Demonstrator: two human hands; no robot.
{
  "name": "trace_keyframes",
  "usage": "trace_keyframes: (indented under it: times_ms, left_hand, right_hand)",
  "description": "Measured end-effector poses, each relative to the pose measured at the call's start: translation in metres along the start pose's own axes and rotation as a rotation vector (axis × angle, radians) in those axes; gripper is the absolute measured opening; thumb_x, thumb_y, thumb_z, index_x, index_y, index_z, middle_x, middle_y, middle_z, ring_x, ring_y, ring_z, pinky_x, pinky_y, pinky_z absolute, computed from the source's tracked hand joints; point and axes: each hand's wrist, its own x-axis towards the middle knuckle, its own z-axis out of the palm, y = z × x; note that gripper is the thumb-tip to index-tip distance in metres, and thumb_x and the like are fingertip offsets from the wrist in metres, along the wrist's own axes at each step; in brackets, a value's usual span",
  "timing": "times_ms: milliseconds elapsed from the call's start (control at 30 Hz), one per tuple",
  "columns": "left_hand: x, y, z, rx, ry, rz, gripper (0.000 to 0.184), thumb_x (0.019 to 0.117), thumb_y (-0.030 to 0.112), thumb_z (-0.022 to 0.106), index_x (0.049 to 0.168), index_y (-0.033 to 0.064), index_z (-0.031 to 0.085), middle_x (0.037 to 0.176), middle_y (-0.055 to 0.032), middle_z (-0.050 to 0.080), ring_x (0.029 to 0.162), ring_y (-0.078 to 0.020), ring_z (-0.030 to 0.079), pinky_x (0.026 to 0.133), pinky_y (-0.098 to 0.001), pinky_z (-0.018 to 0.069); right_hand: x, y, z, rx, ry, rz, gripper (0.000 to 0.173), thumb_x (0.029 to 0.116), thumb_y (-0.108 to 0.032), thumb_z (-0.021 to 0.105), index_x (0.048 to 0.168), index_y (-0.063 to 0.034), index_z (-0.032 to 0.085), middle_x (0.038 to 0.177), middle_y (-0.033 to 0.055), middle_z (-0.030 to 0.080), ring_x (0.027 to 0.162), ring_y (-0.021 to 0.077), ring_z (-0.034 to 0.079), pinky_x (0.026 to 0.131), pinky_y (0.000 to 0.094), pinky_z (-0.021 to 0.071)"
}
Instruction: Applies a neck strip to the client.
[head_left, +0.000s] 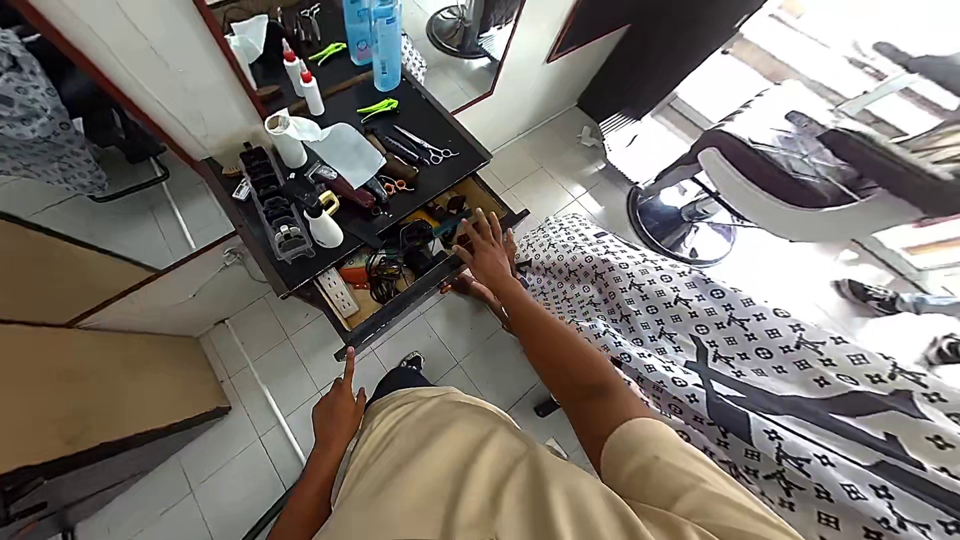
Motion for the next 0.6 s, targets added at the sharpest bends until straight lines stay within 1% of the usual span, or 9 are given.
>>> trace_keyframes:
  times_ms: [100, 200, 233, 300, 333, 367, 467, 533, 600]
  left_hand:
    - [0.001, 0.004, -0.023, -0.04, 0.04, 0.085, 0.086, 0.1015, 0.036, 0.058, 0.166, 0.0193, 0.005, 0.105, -0.0217, 0.072, 0.09, -0.0421, 0.071, 0.081, -0.061, 0.0537]
    - [0.003, 0.027, -0.049, -0.209, 0.156, 0.424, 0.065, 0.1003, 0.036, 0.062, 0.155, 0.0052, 0.043, 0.095, -0.025, 0.072, 0.083, -0.0437, 0.071, 0.078, -0.0655, 0.0532]
    - [0.007, 0.04, -0.053, -0.286, 0.121, 0.546, 0.06, 0.1004, 0.035, 0.061, 0.15, 0.002, 0.05, 0.094, -0.0237, 0.072, 0.082, -0.0406, 0.07, 0.077, -0.0627, 0.0539]
    - [0.021, 0.073, -0.048, -0.492, -0.08, 0.706, 0.052, 0.104, 0.028, 0.05, 0.146, -0.0023, 0.05, 0.087, -0.0125, 0.066, 0.072, -0.0201, 0.061, 0.069, -0.0406, 0.0531]
    - [0.026, 0.091, -0.04, -0.605, -0.237, 0.734, 0.048, 0.1077, 0.025, 0.04, 0.146, -0.0029, 0.047, 0.083, -0.004, 0.062, 0.063, -0.0074, 0.056, 0.059, -0.0257, 0.0495]
    - [0.027, 0.111, -0.033, -0.698, -0.423, 0.735, 0.047, 0.1102, 0.026, 0.03, 0.145, -0.0033, 0.044, 0.08, 0.0003, 0.061, 0.057, -0.0014, 0.053, 0.052, -0.0182, 0.0463]
    - [0.011, 0.174, -0.009, -0.7, -0.868, 0.781, 0.058, 0.1098, 0.04, 0.017, 0.141, -0.0024, 0.041, 0.079, 0.0031, 0.066, 0.052, 0.0009, 0.054, 0.048, -0.0142, 0.0468]
    - [-0.025, 0.215, 0.007, -0.586, -0.975, 0.873, 0.061, 0.1089, 0.045, 0.02, 0.135, -0.0018, 0.047, 0.081, 0.0032, 0.067, 0.056, 0.0004, 0.057, 0.051, -0.0149, 0.0482]
    - [-0.07, 0.251, 0.026, -0.456, -1.046, 0.975, 0.062, 0.1087, 0.046, 0.022, 0.134, -0.0013, 0.052, 0.09, 0.0018, 0.067, 0.07, -0.0005, 0.062, 0.061, -0.0173, 0.0519]
  right_hand:
    - [-0.036, -0.011, -0.007, 0.195, 0.06, 0.106, 0.053, 0.1021, -0.045, 0.059, 0.141, -0.0099, 0.06, 0.165, 0.014, 0.035, 0.154, 0.0373, 0.025, 0.121, 0.0673, 0.0185]
    - [-0.113, -0.016, -0.002, 0.479, -0.053, 0.17, 0.044, 0.1023, -0.037, 0.06, 0.132, -0.0054, 0.067, 0.153, 0.0163, 0.05, 0.143, 0.0309, 0.046, 0.119, 0.0515, 0.0357]
    - [-0.143, -0.019, -0.005, 0.572, -0.104, 0.18, 0.042, 0.1027, -0.033, 0.061, 0.131, -0.0024, 0.066, 0.148, 0.0184, 0.054, 0.139, 0.0297, 0.051, 0.118, 0.0469, 0.0394]
    - [-0.198, -0.028, -0.012, 0.719, -0.148, 0.188, 0.038, 0.1017, -0.025, 0.064, 0.129, 0.0018, 0.065, 0.131, 0.0217, 0.064, 0.119, 0.0314, 0.064, 0.107, 0.0466, 0.0498]
    - [-0.223, -0.034, -0.017, 0.774, -0.142, 0.19, 0.037, 0.1005, -0.021, 0.067, 0.127, 0.0038, 0.066, 0.124, 0.0223, 0.068, 0.111, 0.0327, 0.068, 0.101, 0.0484, 0.0529]
    - [-0.244, -0.04, -0.02, 0.817, -0.097, 0.195, 0.035, 0.0984, -0.018, 0.069, 0.124, 0.0048, 0.067, 0.118, 0.0219, 0.07, 0.104, 0.0326, 0.07, 0.097, 0.0491, 0.0551]
    - [-0.299, -0.047, -0.039, 0.888, 0.118, 0.25, 0.036, 0.0921, -0.012, 0.076, 0.122, 0.0068, 0.067, 0.112, 0.0233, 0.07, 0.094, 0.0314, 0.07, 0.087, 0.0456, 0.0567]
    - [-0.338, -0.046, -0.056, 0.869, 0.256, 0.322, 0.044, 0.0898, -0.013, 0.078, 0.127, 0.0071, 0.065, 0.117, 0.0252, 0.068, 0.093, 0.0291, 0.067, 0.086, 0.0409, 0.0545]
    - [-0.38, -0.042, -0.071, 0.809, 0.404, 0.422, 0.047, 0.0884, -0.015, 0.08, 0.126, 0.0084, 0.065, 0.122, 0.0257, 0.067, 0.091, 0.0257, 0.066, 0.084, 0.0376, 0.0539]
